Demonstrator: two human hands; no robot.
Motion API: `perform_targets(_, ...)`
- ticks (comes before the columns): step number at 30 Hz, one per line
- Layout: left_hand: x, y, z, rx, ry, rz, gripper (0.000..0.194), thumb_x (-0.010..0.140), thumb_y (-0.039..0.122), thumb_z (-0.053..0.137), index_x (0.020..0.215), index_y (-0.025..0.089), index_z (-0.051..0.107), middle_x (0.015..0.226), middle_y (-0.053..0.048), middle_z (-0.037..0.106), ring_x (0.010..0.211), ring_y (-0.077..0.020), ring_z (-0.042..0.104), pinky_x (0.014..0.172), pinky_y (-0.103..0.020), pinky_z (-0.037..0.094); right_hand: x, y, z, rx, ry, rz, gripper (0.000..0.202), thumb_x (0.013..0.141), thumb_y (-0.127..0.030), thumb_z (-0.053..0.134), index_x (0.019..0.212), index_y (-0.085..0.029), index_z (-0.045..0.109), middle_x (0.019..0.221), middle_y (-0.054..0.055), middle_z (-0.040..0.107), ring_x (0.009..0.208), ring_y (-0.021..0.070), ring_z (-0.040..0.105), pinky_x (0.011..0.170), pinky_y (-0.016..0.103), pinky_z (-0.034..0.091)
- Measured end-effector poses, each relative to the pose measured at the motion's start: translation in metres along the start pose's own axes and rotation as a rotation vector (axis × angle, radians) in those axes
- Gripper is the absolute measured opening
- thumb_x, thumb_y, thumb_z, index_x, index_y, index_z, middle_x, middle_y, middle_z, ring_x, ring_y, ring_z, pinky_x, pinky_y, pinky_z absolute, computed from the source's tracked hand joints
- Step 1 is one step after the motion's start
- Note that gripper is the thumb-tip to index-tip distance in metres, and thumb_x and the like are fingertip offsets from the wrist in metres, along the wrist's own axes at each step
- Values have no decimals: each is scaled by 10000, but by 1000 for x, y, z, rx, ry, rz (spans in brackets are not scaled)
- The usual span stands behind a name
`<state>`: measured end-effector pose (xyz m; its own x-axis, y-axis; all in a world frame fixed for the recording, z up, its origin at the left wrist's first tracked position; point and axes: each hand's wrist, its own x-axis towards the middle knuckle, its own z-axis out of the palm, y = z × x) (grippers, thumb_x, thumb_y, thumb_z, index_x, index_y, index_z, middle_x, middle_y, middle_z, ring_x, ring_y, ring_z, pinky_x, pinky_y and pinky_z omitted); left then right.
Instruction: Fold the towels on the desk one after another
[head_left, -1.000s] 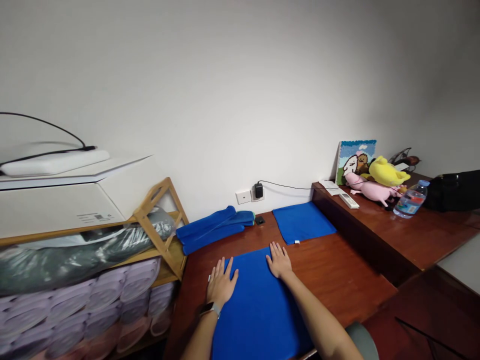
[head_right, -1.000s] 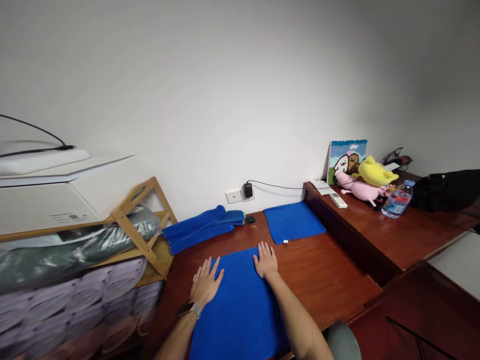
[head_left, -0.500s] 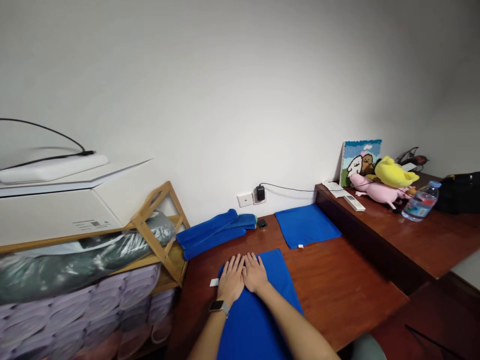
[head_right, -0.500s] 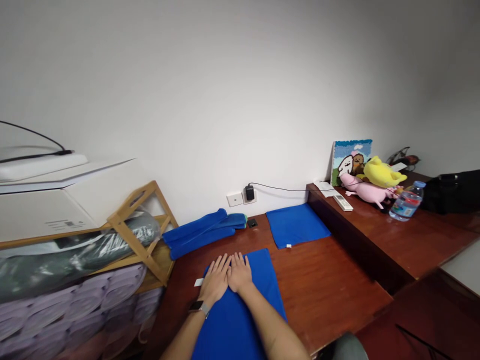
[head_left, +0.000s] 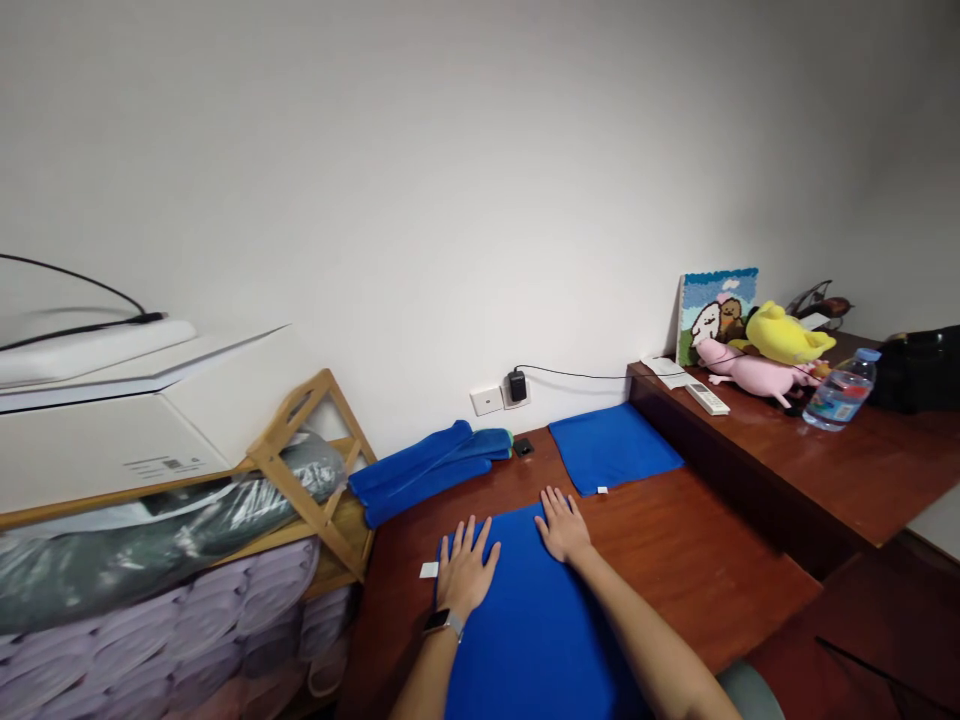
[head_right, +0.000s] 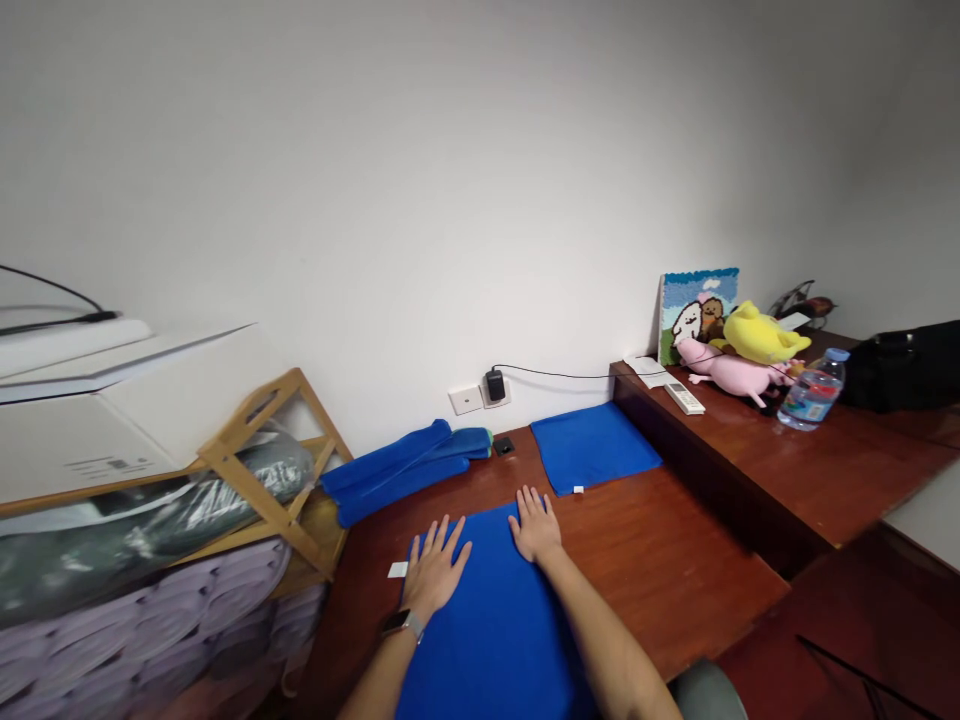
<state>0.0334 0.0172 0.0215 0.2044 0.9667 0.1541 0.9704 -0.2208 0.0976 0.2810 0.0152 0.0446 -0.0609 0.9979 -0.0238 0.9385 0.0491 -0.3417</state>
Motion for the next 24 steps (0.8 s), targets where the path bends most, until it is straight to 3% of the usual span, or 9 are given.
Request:
perform_targets(6, -1, 0, -6, -9, -40, -4, 654, 1047, 612, 309, 1645, 353, 359, 1748, -64, 349, 1616, -326, 303, 1307, -619, 199, -1, 8, -1, -6, -9, -12, 699, 1102, -531, 147, 1715, -195, 172, 1776, 45, 158, 1651, 202, 97, 1325, 422, 29)
perform_targets(9, 2, 3, -11, -5, -82, -6, 669, 1040, 612, 324, 1637, 317, 389, 1732, -88, 378, 1603, -336, 333, 1304, -611, 217, -2, 5, -7, -34, -30, 19, 698, 1104, -506, 154, 1712, -165, 179, 1774, 65, 151, 1652, 210, 98, 1328, 438, 34)
perform_targets(12, 8, 14, -12, 11, -35, 42, 636, 1053, 523, 331, 1619, 254, 435, 1710, -122, 411, 1600, -332, 341, 1314, -584, 215, -2, -15, -6, -51, 29, -9, 695, 1108, -473, 163, 1700, -113, 219, 1769, 96, 152, 1653, 230, 92, 1333, 453, 26)
perform_targets(15, 10, 26, -5, -12, 30, 133, 581, 1059, 380, 310, 1615, 270, 443, 1701, -92, 433, 1598, -295, 353, 1317, -557, 237, -5, -45, 6, -24, 101, -162, 664, 1115, -450, 161, 1695, -148, 273, 1757, 72, 216, 1648, 224, 128, 1339, 445, 50)
perform_targets(17, 9, 28, 1, -29, 10, 164, 569, 1057, 345, 313, 1605, 296, 457, 1697, -70, 441, 1590, -277, 371, 1310, -540, 268, -7, -58, 15, 4, 82, -234, 648, 1118, -442, 148, 1690, -180, 304, 1740, 57, 280, 1638, 213, 179, 1338, 436, 96)
perform_targets(20, 3, 10, 6, -35, -21, 127, 569, 1074, 426, 304, 1620, 318, 422, 1724, -57, 389, 1601, -271, 347, 1309, -529, 277, -10, -53, 20, 25, 41, -207, 665, 1115, -472, 153, 1693, -174, 289, 1736, 67, 292, 1636, 213, 188, 1336, 441, 113)
perform_targets(24, -3, -38, 4, -9, -53, 2, 628, 1078, 525, 256, 1658, 295, 332, 1751, -66, 319, 1620, -263, 300, 1317, -523, 253, -11, -14, 12, 3, 33, -45, 691, 1102, -490, 170, 1705, -159, 231, 1759, 67, 204, 1646, 219, 135, 1337, 442, 78)
